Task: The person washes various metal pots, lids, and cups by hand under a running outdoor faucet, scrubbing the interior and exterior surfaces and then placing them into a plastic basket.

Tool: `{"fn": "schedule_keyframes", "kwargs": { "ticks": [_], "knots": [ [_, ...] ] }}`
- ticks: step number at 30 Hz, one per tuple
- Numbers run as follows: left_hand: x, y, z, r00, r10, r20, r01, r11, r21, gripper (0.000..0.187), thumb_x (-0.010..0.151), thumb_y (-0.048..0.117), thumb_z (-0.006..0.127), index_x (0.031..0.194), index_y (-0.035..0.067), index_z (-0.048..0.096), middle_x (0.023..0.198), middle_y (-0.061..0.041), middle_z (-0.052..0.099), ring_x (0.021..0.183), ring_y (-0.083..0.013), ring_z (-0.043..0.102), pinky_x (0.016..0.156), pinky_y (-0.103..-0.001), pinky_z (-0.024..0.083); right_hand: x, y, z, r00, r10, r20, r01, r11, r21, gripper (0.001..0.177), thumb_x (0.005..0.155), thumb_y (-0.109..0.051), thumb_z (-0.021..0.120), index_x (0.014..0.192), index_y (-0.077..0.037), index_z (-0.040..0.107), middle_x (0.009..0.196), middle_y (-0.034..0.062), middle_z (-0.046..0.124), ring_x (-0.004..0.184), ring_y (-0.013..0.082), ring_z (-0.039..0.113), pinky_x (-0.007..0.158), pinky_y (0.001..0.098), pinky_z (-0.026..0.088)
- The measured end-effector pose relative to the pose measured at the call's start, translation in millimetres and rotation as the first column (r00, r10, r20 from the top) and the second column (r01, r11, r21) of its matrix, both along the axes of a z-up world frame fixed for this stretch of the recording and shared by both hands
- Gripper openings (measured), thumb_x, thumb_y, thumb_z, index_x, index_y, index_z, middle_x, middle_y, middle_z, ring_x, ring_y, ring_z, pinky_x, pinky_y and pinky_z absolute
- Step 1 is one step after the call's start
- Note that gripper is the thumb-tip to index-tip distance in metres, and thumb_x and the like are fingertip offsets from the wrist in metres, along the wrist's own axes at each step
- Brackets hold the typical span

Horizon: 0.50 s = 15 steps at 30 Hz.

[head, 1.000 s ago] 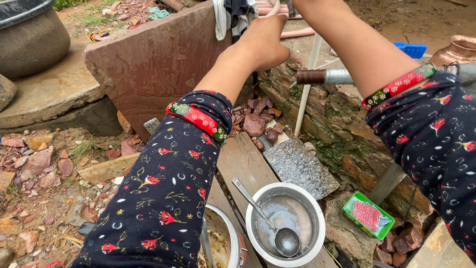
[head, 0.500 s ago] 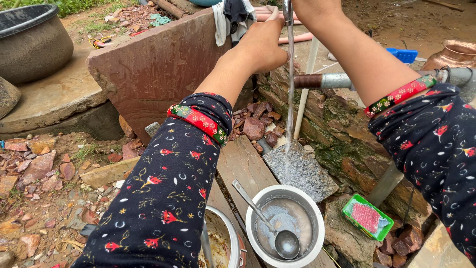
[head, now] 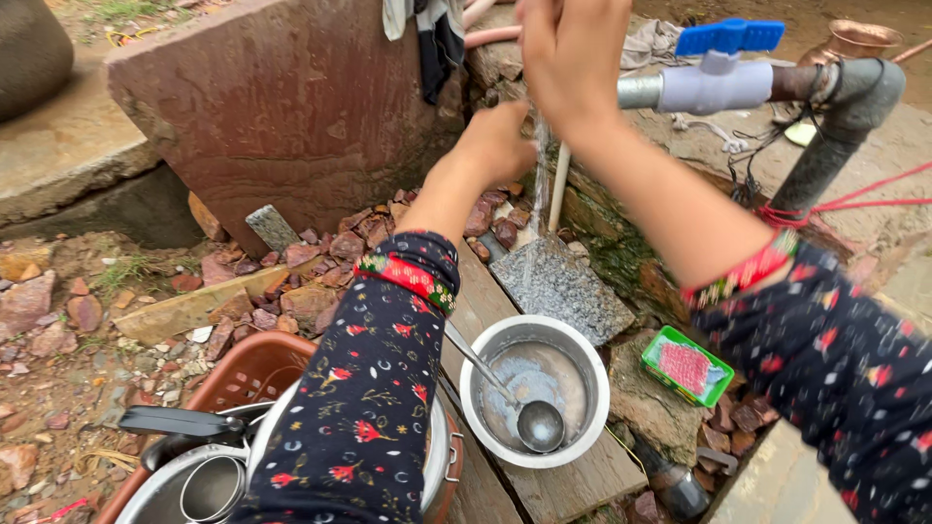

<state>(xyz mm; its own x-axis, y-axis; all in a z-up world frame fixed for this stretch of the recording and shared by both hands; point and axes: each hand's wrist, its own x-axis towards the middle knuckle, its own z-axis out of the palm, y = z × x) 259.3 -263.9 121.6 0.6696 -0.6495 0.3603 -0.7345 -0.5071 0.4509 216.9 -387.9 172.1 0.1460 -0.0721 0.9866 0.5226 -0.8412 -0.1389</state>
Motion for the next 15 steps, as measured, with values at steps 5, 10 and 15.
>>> {"fn": "schedule_keyframes", "kwargs": {
  "ticks": [5,10,15],
  "knots": [
    [2,-7,-79,0.912,0.046,-0.407,-0.125,0.978,-0.17,0.039,0.088,0.03,0.065,0.117,0.005,0.073,0.114,-0.02,0.073,0.109,-0.0289,0.069,0.093,-0.04,0.053,-68,39,-88,0.941,0.146,-0.307,-0.099,0.982,0.164,0.02,0.088,0.003,0.05,0.082,-0.003,0.068,0.07,0.0077,0.067,0.065,0.0128,0.068,0.063,0.027,0.053],
    [10,-38,-187,0.652,-0.144,-0.745,-0.288,0.862,-0.418,0.033,0.098,0.017,0.055,0.108,-0.006,0.077,0.105,-0.021,0.073,0.082,-0.0261,0.064,0.068,-0.046,0.047,-39,-5,-218,0.81,0.347,-0.472,0.052,0.76,0.648,0.017,0.091,0.001,0.054,0.086,-0.002,0.071,0.075,0.0058,0.072,0.067,0.0128,0.069,0.061,0.0284,0.057],
    [-8,-56,-237,0.618,-0.046,-0.785,-0.404,0.837,-0.368,0.028,0.098,0.022,0.058,0.116,0.004,0.07,0.108,-0.014,0.074,0.1,-0.0232,0.068,0.087,-0.039,0.052,5,-55,-307,0.445,0.831,-0.333,0.074,0.337,0.939,0.008,0.097,-0.004,0.064,0.096,0.002,0.07,0.093,0.0109,0.071,0.08,0.0189,0.07,0.071,0.0319,0.062]
  ]
}}
